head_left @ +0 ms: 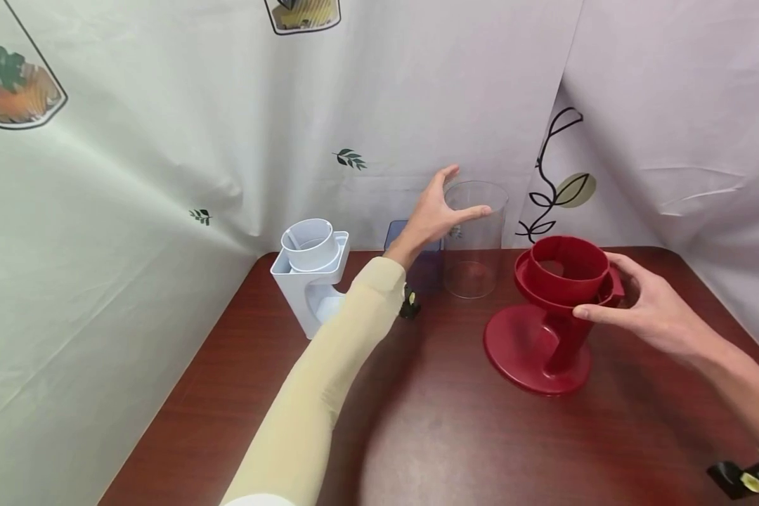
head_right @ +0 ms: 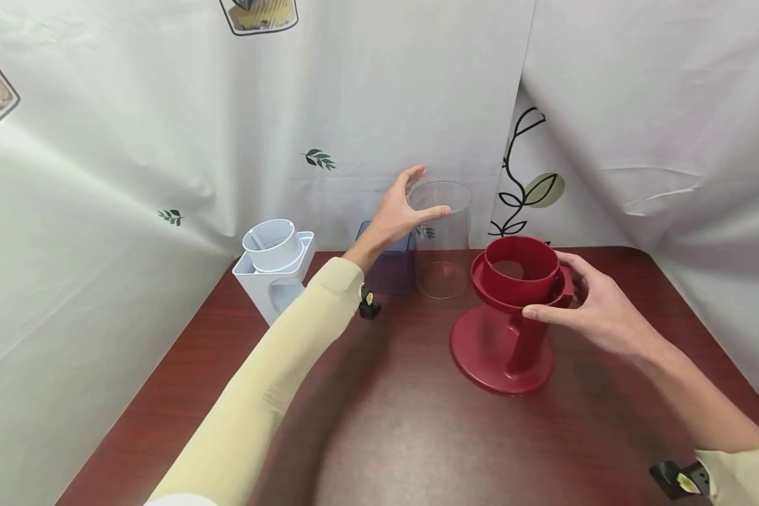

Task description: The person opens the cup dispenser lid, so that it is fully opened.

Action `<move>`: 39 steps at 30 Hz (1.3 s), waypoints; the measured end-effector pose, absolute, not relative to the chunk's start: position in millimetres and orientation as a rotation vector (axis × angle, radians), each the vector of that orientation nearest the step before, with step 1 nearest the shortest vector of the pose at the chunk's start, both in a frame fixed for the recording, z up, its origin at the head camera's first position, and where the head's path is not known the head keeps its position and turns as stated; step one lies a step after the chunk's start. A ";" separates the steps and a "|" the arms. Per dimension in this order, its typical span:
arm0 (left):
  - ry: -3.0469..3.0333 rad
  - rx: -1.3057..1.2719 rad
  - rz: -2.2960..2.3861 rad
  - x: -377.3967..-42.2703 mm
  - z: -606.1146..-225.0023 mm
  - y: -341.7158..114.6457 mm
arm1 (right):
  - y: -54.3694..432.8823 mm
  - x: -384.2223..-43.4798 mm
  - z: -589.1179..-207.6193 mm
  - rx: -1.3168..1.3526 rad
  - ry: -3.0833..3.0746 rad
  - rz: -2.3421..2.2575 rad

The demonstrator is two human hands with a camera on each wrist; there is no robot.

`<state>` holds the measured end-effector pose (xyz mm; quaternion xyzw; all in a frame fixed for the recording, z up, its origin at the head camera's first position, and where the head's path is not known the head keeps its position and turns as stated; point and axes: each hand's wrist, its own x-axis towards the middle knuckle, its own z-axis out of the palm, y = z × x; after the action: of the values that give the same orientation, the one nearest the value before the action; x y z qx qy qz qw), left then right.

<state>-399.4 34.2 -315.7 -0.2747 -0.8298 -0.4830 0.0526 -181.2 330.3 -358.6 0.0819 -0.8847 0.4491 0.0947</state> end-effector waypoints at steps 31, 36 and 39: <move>-2.450 -0.885 -1.569 -317.5 -286.6 -24.7 | 350.4 -210.2 -357.1 0.198 -2.649 1.351; -2.446 -0.924 -1.588 -303.3 -289.9 -43.2 | 351.6 -211.2 -356.4 0.157 -2.667 1.348; -2.457 -0.942 -1.596 -296.2 -292.9 -54.4 | 353.1 -211.8 -356.9 0.144 -2.685 1.334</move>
<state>-296.2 -54.4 -292.9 -0.3059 -0.7980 -0.5182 0.0318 -211.8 353.1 -356.9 0.0479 -0.8923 0.4434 0.0700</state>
